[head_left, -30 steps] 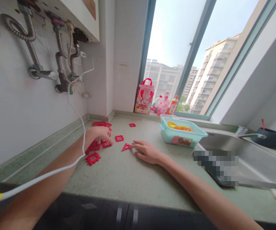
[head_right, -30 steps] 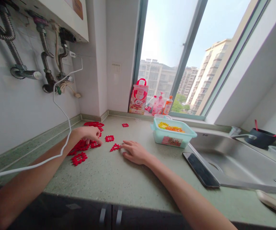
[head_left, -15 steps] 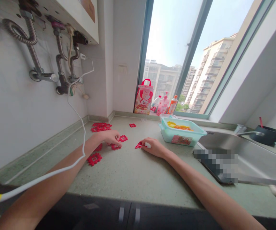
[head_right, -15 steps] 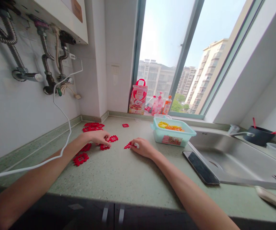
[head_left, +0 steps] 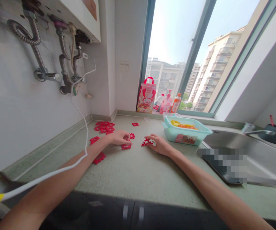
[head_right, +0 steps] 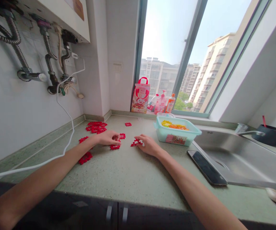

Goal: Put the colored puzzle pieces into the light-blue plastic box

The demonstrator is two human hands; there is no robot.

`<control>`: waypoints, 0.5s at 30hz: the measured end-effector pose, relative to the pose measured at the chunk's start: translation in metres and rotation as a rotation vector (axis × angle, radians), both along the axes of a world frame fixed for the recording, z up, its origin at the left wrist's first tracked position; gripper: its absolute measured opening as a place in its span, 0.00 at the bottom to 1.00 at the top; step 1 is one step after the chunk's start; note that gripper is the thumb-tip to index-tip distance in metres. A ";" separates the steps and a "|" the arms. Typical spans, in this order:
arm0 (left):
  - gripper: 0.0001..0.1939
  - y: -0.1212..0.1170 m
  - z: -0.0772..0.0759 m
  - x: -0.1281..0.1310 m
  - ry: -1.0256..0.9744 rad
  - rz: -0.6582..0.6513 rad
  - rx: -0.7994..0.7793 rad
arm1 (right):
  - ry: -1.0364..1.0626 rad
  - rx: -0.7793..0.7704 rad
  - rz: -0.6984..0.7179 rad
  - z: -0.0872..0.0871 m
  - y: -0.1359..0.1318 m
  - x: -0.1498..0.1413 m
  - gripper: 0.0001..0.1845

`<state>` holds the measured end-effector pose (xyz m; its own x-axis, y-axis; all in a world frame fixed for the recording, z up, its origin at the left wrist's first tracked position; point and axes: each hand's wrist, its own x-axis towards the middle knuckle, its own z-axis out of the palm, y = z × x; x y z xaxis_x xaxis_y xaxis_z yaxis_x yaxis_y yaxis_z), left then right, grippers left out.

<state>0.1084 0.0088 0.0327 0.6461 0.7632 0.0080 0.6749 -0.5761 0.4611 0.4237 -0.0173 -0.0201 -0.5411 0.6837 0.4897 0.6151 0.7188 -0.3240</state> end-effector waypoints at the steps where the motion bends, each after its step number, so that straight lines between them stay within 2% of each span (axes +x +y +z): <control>1: 0.23 0.001 0.001 -0.001 -0.034 -0.007 0.003 | 0.005 0.003 0.005 0.001 -0.001 0.000 0.20; 4: 0.23 0.010 0.004 -0.009 -0.118 0.029 0.083 | 0.015 0.039 0.019 0.008 -0.003 0.001 0.13; 7: 0.21 0.017 0.006 -0.019 -0.113 0.057 0.149 | -0.017 0.101 0.021 0.013 -0.005 0.002 0.04; 12: 0.27 0.012 0.009 -0.023 0.001 0.012 0.035 | -0.014 0.005 0.029 0.015 -0.007 0.002 0.05; 15: 0.24 0.006 0.007 -0.015 0.035 -0.003 0.045 | 0.010 -0.073 0.107 0.013 -0.009 0.000 0.07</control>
